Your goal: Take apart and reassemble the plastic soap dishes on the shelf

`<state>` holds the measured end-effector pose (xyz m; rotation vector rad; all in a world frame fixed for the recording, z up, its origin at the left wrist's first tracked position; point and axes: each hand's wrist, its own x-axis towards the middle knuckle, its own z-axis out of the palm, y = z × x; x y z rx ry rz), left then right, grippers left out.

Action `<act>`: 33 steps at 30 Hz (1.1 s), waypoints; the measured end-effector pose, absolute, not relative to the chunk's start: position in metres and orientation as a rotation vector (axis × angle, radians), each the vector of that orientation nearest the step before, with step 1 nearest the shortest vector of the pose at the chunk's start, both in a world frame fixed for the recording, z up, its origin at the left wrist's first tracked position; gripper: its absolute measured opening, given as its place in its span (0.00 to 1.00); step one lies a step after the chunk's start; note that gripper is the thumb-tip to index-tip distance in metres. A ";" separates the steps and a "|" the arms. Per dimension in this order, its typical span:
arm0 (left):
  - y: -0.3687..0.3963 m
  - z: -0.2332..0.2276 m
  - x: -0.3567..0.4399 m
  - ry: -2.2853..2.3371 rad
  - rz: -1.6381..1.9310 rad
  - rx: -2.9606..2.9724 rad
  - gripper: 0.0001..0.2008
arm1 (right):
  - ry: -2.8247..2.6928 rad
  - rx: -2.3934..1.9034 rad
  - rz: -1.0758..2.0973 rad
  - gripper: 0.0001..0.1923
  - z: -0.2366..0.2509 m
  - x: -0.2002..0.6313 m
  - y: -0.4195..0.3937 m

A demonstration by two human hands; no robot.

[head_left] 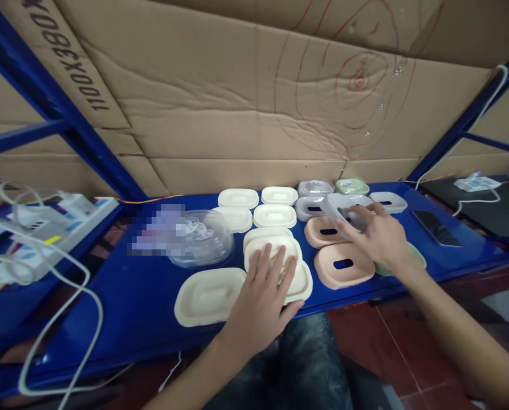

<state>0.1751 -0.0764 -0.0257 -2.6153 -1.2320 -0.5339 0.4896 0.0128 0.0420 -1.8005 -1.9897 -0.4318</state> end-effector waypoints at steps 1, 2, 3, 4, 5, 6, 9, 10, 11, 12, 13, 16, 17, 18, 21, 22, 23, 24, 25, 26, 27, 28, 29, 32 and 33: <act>-0.077 -0.027 0.175 -1.231 -0.543 -2.612 0.38 | -2.000 -1.872 -0.470 0.39 0.038 0.481 0.012; -0.077 -0.027 0.176 -1.229 -0.551 -2.609 0.38 | -2.026 -1.924 -0.486 0.39 0.035 0.473 0.012; -0.077 -0.028 0.175 -1.227 -0.561 -2.605 0.38 | -2.063 -1.958 -0.479 0.39 0.033 0.466 0.013; -0.077 -0.028 0.175 -1.224 -0.571 -2.602 0.38 | -2.095 -1.980 -0.461 0.40 0.031 0.460 0.014; -0.077 -0.028 0.175 -1.222 -0.579 -2.601 0.38 | -2.114 -1.993 -0.439 0.39 0.030 0.456 0.015; -0.077 -0.029 0.175 -1.219 -0.583 -2.602 0.38 | -2.122 -1.996 -0.420 0.39 0.029 0.453 0.016; -0.077 -0.030 0.174 -1.212 -0.591 -2.605 0.38 | -2.154 -1.918 -0.387 0.34 0.027 0.453 0.020; -0.077 -0.031 0.174 -1.209 -0.593 -2.604 0.38 | -2.172 -1.873 -0.384 0.32 0.026 0.454 0.021; -0.077 -0.031 0.174 -1.207 -0.595 -2.602 0.38 | -2.193 -1.827 -0.381 0.30 0.025 0.456 0.021; -0.077 -0.031 0.174 -1.204 -0.597 -2.599 0.38 | -2.215 -1.785 -0.375 0.28 0.024 0.459 0.022; -0.077 -0.031 0.174 -1.203 -0.597 -2.599 0.38 | -2.236 -1.753 -0.367 0.27 0.023 0.461 0.022; -0.076 -0.032 0.174 -1.202 -0.600 -2.602 0.37 | -2.266 -1.725 -0.369 0.28 0.021 0.467 0.023; -0.076 -0.033 0.174 -1.202 -0.602 -2.604 0.37 | -2.273 -1.726 -0.375 0.28 0.021 0.469 0.023; -0.076 -0.033 0.174 -1.199 -0.606 -2.604 0.37 | -2.282 -1.724 -0.378 0.28 0.020 0.470 0.023; -0.076 -0.033 0.174 -1.194 -0.605 -2.605 0.38 | -2.309 -1.690 -0.358 0.27 0.019 0.474 0.021; -0.076 -0.033 0.174 -1.192 -0.602 -2.605 0.38 | -2.309 -1.674 -0.347 0.28 0.018 0.475 0.021; -0.076 -0.033 0.174 -1.187 -0.601 -2.602 0.37 | -2.298 -1.660 -0.339 0.28 0.017 0.476 0.020; -0.076 -0.033 0.174 -1.182 -0.600 -2.599 0.37 | -2.284 -1.645 -0.334 0.29 0.017 0.477 0.019; -0.076 -0.032 0.174 -1.177 -0.599 -2.596 0.37 | -2.269 -1.630 -0.332 0.29 0.017 0.479 0.020; -0.076 -0.032 0.174 -1.172 -0.599 -2.593 0.37 | -2.252 -1.617 -0.332 0.30 0.018 0.481 0.021; -0.077 -0.032 0.174 -1.170 -0.601 -2.590 0.37 | -2.230 -1.608 -0.332 0.30 0.020 0.484 0.025; -0.077 -0.031 0.173 -1.166 -0.603 -2.589 0.37 | -2.204 -1.602 -0.330 0.30 0.022 0.487 0.030; -0.077 -0.031 0.173 -1.163 -0.606 -2.589 0.37 | -2.178 -1.601 -0.326 0.30 0.026 0.491 0.039; -0.077 -0.031 0.173 -1.147 -0.616 -2.585 0.36 | -2.143 -1.623 -0.289 0.30 0.043 0.498 0.077; -0.077 -0.031 0.172 -1.139 -0.620 -2.583 0.35 | -2.163 -1.639 -0.264 0.30 0.050 0.498 0.094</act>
